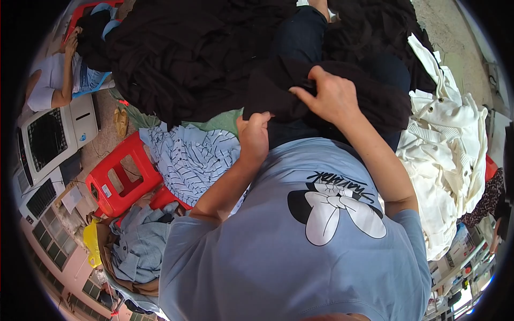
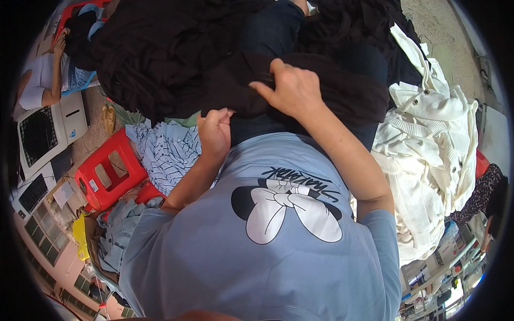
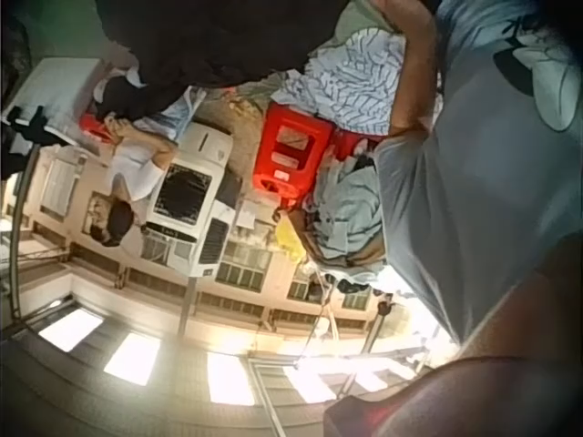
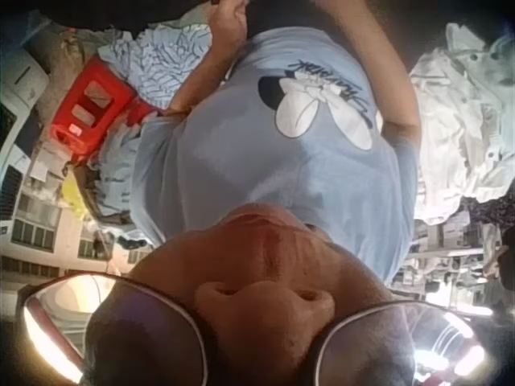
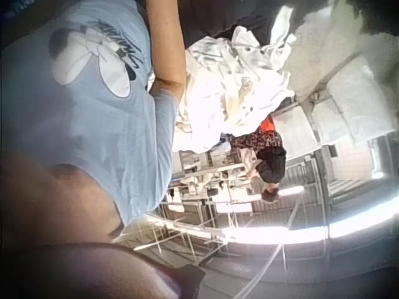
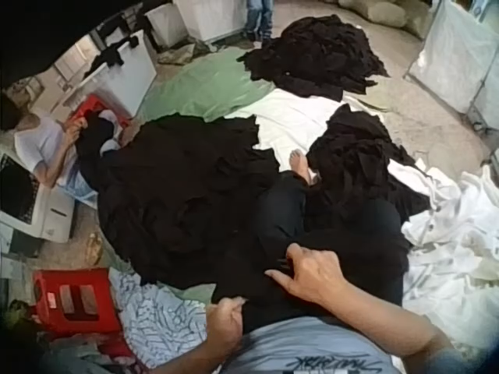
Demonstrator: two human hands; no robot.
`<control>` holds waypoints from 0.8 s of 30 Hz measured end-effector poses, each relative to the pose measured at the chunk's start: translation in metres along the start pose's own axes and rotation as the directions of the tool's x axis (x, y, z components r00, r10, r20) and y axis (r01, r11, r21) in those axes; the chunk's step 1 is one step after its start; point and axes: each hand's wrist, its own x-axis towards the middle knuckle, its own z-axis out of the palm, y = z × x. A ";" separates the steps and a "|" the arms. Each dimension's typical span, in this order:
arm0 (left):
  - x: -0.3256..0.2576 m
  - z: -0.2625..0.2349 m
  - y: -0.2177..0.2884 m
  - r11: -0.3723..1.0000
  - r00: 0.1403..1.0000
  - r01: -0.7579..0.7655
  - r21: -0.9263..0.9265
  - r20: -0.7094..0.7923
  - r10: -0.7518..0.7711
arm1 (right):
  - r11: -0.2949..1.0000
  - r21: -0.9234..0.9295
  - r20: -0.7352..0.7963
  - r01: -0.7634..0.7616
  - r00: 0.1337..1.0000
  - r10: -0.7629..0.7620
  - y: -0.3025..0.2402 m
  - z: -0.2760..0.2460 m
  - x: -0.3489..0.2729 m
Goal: Trimming loose threads from garments using small thread snips.
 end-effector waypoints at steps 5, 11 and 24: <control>0.006 0.004 -0.003 0.999 1.000 0.025 -0.021 0.004 -0.025 | 0.999 0.031 0.000 0.011 1.000 -0.011 0.008 0.009 0.008; -0.006 0.006 -0.005 0.885 0.998 -0.033 0.464 -0.035 0.056 | 0.160 0.939 0.265 -0.306 0.936 0.231 0.015 -0.042 0.010; 0.070 0.099 0.081 0.952 0.886 -0.073 0.297 0.458 -0.075 | 0.554 0.828 -0.228 0.087 0.954 0.192 -0.004 -0.111 -0.026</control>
